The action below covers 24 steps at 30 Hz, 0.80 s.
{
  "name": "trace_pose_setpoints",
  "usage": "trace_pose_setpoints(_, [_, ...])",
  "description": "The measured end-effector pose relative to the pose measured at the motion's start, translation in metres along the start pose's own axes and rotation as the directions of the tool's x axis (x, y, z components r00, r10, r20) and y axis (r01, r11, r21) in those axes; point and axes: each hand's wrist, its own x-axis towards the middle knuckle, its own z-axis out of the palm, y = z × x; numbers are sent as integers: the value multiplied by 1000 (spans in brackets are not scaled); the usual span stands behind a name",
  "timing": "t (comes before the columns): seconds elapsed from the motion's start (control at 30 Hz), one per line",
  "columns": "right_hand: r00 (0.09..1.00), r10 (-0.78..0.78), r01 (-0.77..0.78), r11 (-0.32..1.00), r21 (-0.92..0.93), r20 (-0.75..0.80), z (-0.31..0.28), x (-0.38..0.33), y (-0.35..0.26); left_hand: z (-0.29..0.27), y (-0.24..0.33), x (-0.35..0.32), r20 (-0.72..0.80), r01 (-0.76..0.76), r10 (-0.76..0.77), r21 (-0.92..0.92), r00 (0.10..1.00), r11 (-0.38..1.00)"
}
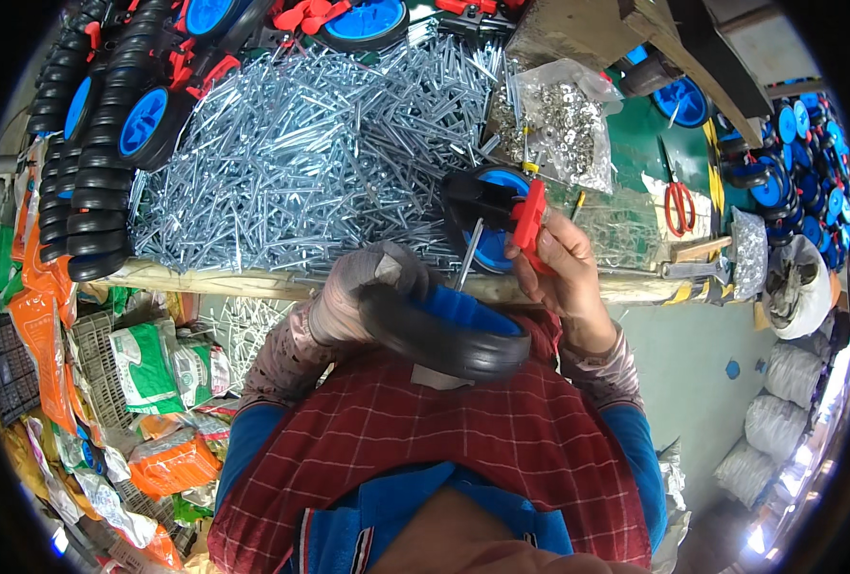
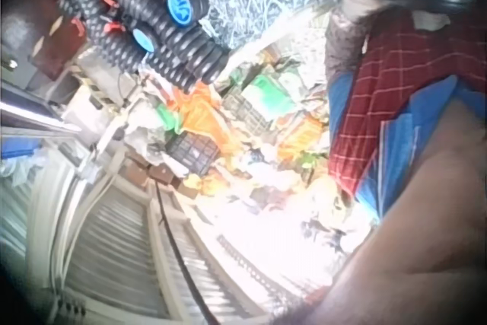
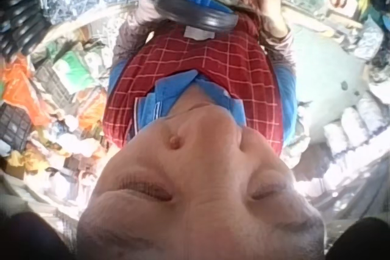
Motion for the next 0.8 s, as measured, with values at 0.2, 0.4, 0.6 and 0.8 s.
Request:
trace_pose_setpoints(0.2, [999,-11,12,999,-41,43,-7,-9,3,13,2,-4,-1,-37,38,205,999,978])
trace_pose_setpoints(0.4, [970,95,-16,943,-333,224,-17,-32,-10,14,-2,-25,-37,437,-436,19,899,899])
trace_pose_setpoints(0.6, [972,-32,169,781,-601,232,-41,-25,-6,7,-16,-44,-136,524,-506,235,852,819])
trace_pose_setpoints(0.8, [942,-227,-214,154,-965,-245,-80,29,19,15,-11,-19,112,60,-354,896,929,441])
